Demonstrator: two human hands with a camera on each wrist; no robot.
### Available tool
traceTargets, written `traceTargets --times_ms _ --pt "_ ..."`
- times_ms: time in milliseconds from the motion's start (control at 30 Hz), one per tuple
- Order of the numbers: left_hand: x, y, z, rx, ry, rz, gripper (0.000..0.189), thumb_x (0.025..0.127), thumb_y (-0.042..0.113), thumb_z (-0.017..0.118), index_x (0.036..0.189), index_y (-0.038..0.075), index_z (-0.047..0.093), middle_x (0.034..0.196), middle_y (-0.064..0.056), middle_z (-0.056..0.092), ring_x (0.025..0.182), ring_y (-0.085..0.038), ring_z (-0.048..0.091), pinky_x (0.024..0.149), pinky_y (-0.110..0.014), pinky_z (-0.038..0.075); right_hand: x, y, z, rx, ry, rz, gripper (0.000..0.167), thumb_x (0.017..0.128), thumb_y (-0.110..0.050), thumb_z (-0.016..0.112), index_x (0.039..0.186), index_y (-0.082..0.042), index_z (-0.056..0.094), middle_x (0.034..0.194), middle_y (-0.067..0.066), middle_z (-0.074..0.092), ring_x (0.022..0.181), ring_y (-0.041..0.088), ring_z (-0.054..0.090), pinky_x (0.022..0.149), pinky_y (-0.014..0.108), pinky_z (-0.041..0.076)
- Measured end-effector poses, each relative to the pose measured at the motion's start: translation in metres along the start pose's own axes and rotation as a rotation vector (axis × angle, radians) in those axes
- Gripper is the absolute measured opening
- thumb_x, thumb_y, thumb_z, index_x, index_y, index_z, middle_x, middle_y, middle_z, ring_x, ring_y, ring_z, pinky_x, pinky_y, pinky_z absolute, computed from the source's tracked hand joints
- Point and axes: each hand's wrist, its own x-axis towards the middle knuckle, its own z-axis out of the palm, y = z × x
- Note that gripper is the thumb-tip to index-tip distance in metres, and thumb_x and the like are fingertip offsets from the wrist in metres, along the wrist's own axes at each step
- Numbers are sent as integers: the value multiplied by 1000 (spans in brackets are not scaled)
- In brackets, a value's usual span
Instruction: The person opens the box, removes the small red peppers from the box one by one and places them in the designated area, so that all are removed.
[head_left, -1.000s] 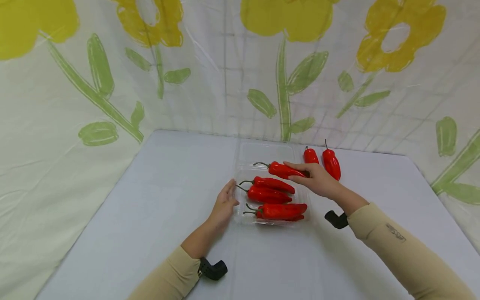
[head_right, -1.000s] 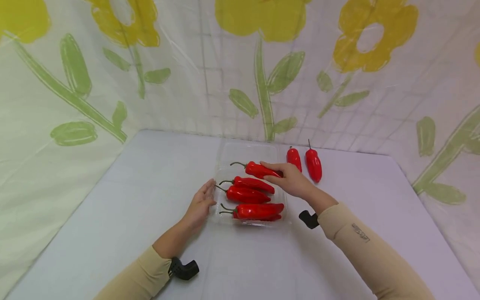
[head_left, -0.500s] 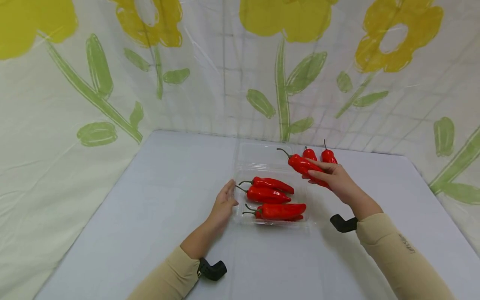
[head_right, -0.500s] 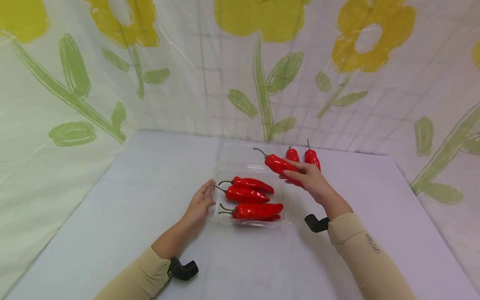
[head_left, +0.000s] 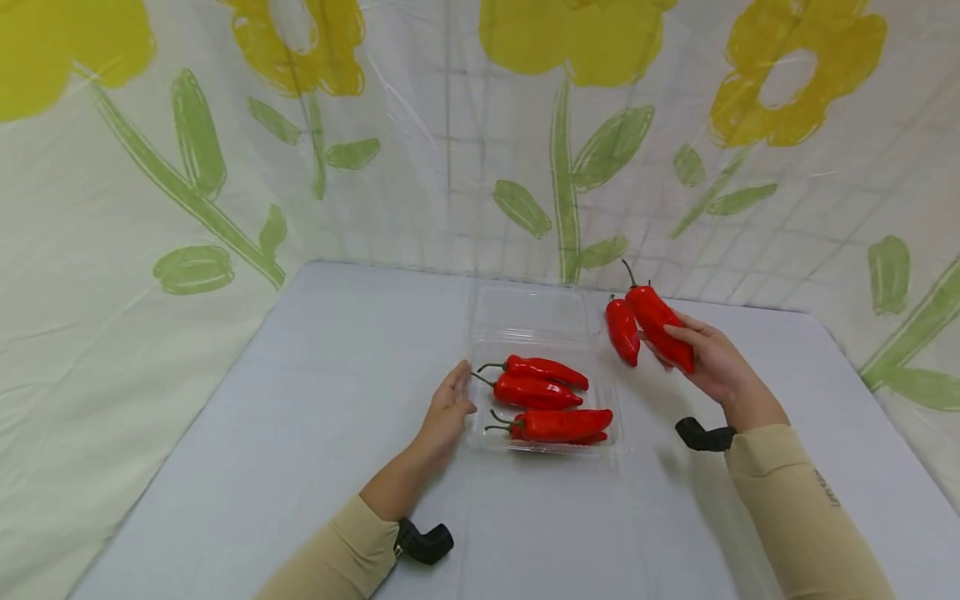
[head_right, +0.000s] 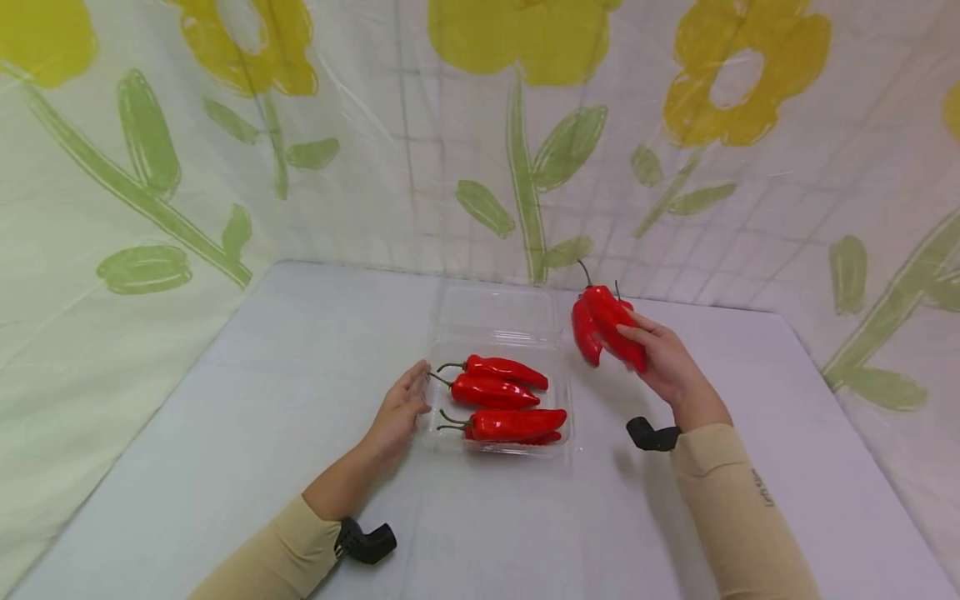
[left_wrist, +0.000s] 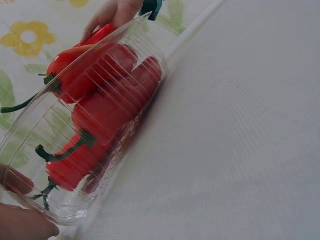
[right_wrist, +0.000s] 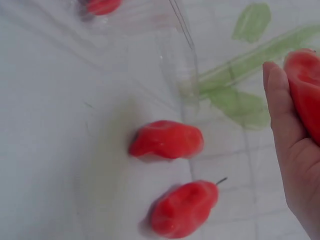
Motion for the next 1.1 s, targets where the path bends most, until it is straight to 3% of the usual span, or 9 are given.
traceTargets --times_ms 100,233,500,633,833,1100 --pt "-1 0 0 -10 0 -1 74 76 -15 31 147 -3 15 155 -19 15 145 -30 8 117 -44 9 4 -2 -8 104 -27 -24 64 94 -19 51 149 -20 20 126 -6 38 105 14 59 90 24 51" --pt "-1 0 0 -7 4 -5 73 76 -14 32 147 -3 16 155 -18 15 145 -30 8 117 -44 9 7 -3 -19 215 -13 -26 68 94 -17 50 151 -21 12 127 -6 35 102 13 60 91 25 51" --pt "0 -1 1 -11 4 -4 73 76 -15 31 146 -4 15 155 -19 14 145 -31 8 117 -44 9 12 -6 -44 368 100 28 76 92 -19 53 150 -34 6 124 -10 34 131 15 27 94 27 50" --pt "0 -1 1 -4 8 -7 72 77 -15 32 146 -4 16 155 -18 15 145 -30 9 117 -43 10 17 -7 -55 423 162 51 78 91 -19 56 148 -38 8 129 -14 32 136 15 24 93 27 51" --pt "0 1 1 8 12 -10 72 77 -14 32 146 -3 17 155 -17 16 145 -29 10 117 -43 11 25 -8 -72 453 257 101 81 87 -18 61 147 -41 12 147 -20 16 137 13 23 94 28 50" --pt "1 0 1 9 10 -6 71 78 -14 33 146 -3 17 155 -18 17 144 -31 11 117 -45 12 35 -8 -88 373 353 161 85 84 -18 65 147 -40 12 151 -22 6 132 8 23 102 26 43"
